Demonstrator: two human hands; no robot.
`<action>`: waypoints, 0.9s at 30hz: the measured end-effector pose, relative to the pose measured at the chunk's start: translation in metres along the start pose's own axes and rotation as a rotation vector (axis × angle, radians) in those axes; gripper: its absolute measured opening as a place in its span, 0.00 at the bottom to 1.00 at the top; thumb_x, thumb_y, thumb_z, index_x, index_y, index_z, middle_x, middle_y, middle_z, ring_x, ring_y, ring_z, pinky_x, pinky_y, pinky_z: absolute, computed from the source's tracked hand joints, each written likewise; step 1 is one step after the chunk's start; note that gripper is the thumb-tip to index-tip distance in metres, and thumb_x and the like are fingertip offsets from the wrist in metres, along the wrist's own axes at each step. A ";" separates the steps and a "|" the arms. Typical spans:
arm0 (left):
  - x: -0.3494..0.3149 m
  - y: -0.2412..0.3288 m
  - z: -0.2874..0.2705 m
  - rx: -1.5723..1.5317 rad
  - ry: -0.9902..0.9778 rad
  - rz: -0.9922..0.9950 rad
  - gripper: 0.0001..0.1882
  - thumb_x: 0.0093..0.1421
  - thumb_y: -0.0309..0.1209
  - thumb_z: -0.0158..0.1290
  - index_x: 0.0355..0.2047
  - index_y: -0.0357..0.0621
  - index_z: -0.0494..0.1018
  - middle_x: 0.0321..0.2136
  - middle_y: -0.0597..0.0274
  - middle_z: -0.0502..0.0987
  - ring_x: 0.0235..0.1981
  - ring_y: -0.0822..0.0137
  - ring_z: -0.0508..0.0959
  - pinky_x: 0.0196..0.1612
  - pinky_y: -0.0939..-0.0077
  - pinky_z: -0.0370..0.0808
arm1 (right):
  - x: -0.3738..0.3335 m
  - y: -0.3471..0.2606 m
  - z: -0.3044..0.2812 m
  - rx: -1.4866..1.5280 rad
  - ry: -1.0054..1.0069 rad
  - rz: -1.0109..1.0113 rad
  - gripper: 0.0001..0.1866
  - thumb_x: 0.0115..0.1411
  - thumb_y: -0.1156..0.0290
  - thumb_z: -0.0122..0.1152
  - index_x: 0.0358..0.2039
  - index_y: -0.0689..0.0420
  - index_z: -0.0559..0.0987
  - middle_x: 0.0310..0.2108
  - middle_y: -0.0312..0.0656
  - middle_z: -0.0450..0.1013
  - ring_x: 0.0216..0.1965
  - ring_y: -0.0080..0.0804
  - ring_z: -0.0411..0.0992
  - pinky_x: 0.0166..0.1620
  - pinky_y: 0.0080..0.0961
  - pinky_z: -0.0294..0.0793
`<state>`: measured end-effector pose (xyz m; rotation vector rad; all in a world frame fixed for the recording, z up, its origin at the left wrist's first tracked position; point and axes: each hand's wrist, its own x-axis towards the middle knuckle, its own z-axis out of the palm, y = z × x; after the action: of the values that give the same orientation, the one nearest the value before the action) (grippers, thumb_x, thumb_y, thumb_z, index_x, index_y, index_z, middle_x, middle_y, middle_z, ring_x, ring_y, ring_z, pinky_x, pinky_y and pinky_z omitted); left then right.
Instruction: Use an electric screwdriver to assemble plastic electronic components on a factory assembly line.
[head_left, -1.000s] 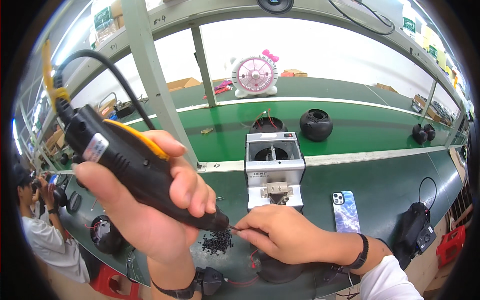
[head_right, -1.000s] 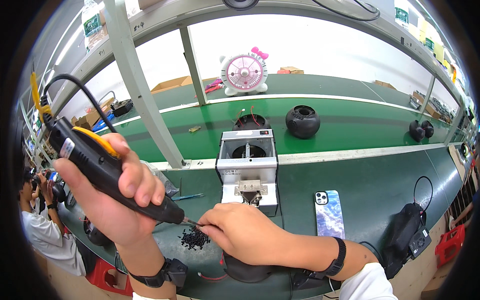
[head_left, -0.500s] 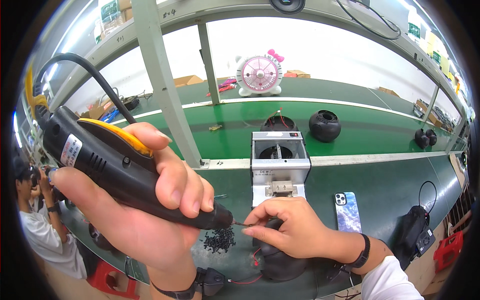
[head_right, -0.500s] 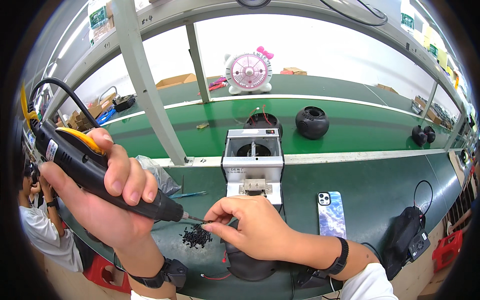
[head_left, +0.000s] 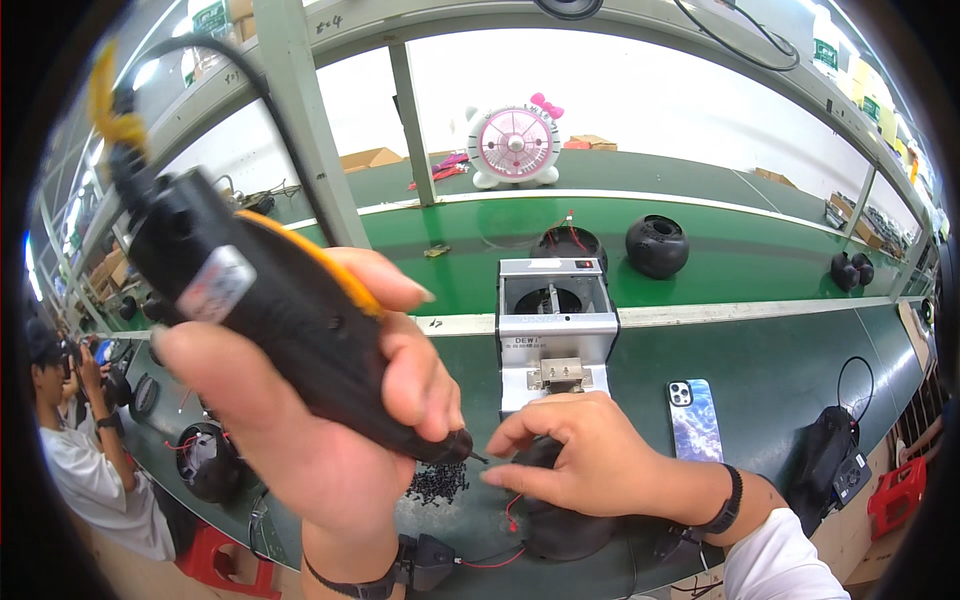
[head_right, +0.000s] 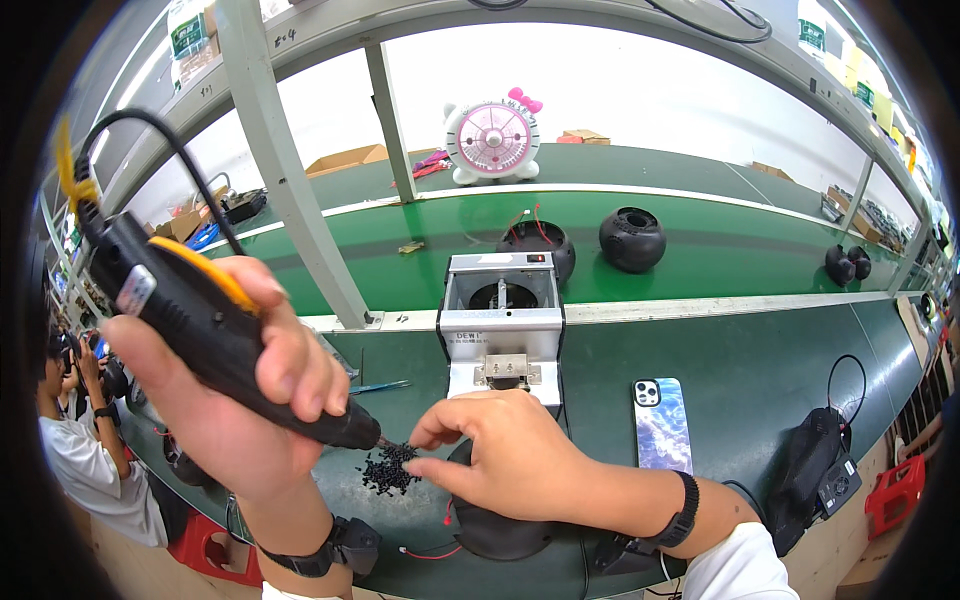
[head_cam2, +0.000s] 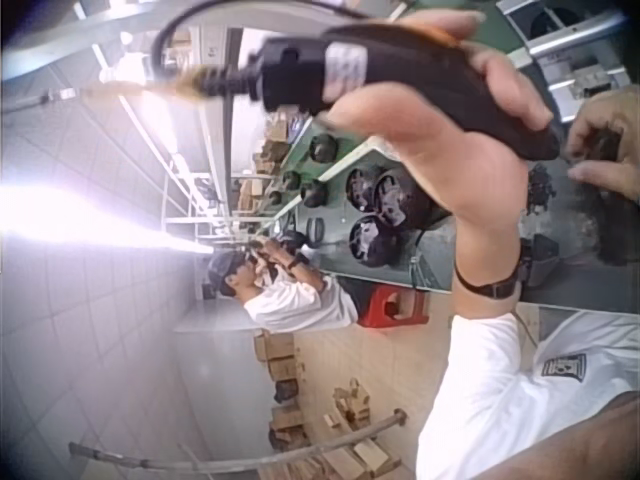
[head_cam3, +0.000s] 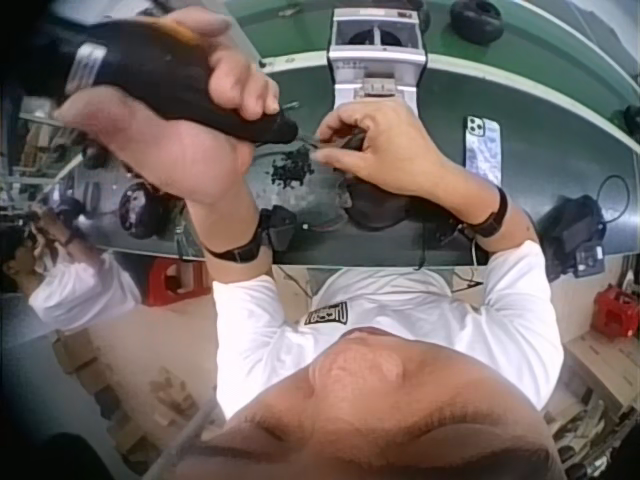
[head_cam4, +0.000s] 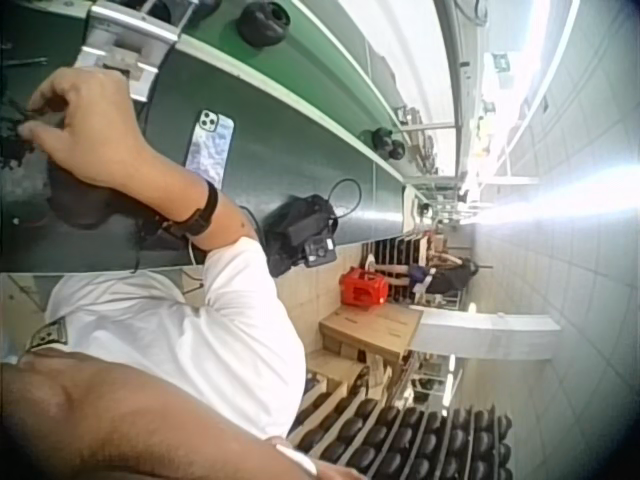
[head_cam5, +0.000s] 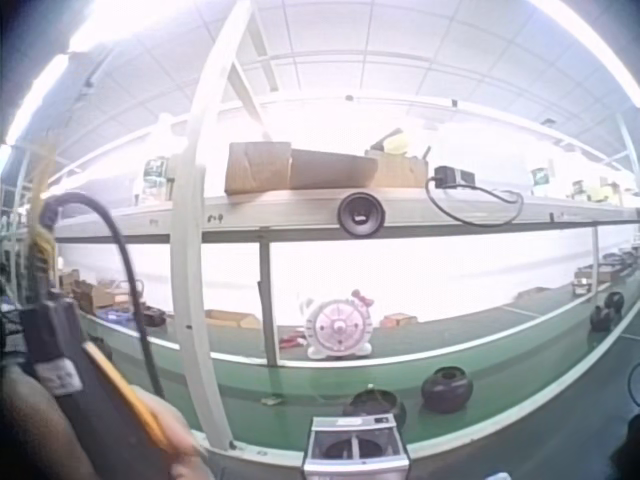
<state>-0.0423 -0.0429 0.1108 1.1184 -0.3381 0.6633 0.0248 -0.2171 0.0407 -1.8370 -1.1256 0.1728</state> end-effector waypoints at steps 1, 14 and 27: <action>0.000 -0.002 -0.002 0.060 -0.026 -0.020 0.48 0.57 0.80 0.37 0.42 0.42 0.69 0.15 0.71 0.70 0.11 0.74 0.70 0.17 0.77 0.69 | 0.000 0.000 0.002 -0.015 0.046 -0.063 0.13 0.53 0.63 0.77 0.29 0.57 0.82 0.27 0.38 0.79 0.32 0.35 0.79 0.39 0.28 0.78; -0.017 0.036 0.010 0.038 -0.161 0.056 0.26 0.74 0.56 0.37 0.49 0.43 0.62 0.19 0.68 0.66 0.13 0.71 0.67 0.20 0.69 0.70 | -0.048 -0.038 0.018 -0.403 -0.184 -0.792 0.10 0.45 0.66 0.62 0.22 0.54 0.69 0.21 0.37 0.66 0.27 0.35 0.74 0.40 0.29 0.81; -0.006 0.005 0.002 0.012 -0.623 -0.054 0.54 0.47 0.79 0.54 0.57 0.45 0.65 0.28 0.67 0.72 0.24 0.65 0.73 0.34 0.63 0.72 | -0.050 -0.022 0.025 -0.324 -0.077 -0.776 0.08 0.43 0.66 0.58 0.18 0.56 0.71 0.21 0.38 0.68 0.28 0.36 0.73 0.42 0.31 0.78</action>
<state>-0.0504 -0.0450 0.1117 1.3261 -0.8312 0.2536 -0.0310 -0.2361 0.0271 -1.5300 -1.9187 -0.4128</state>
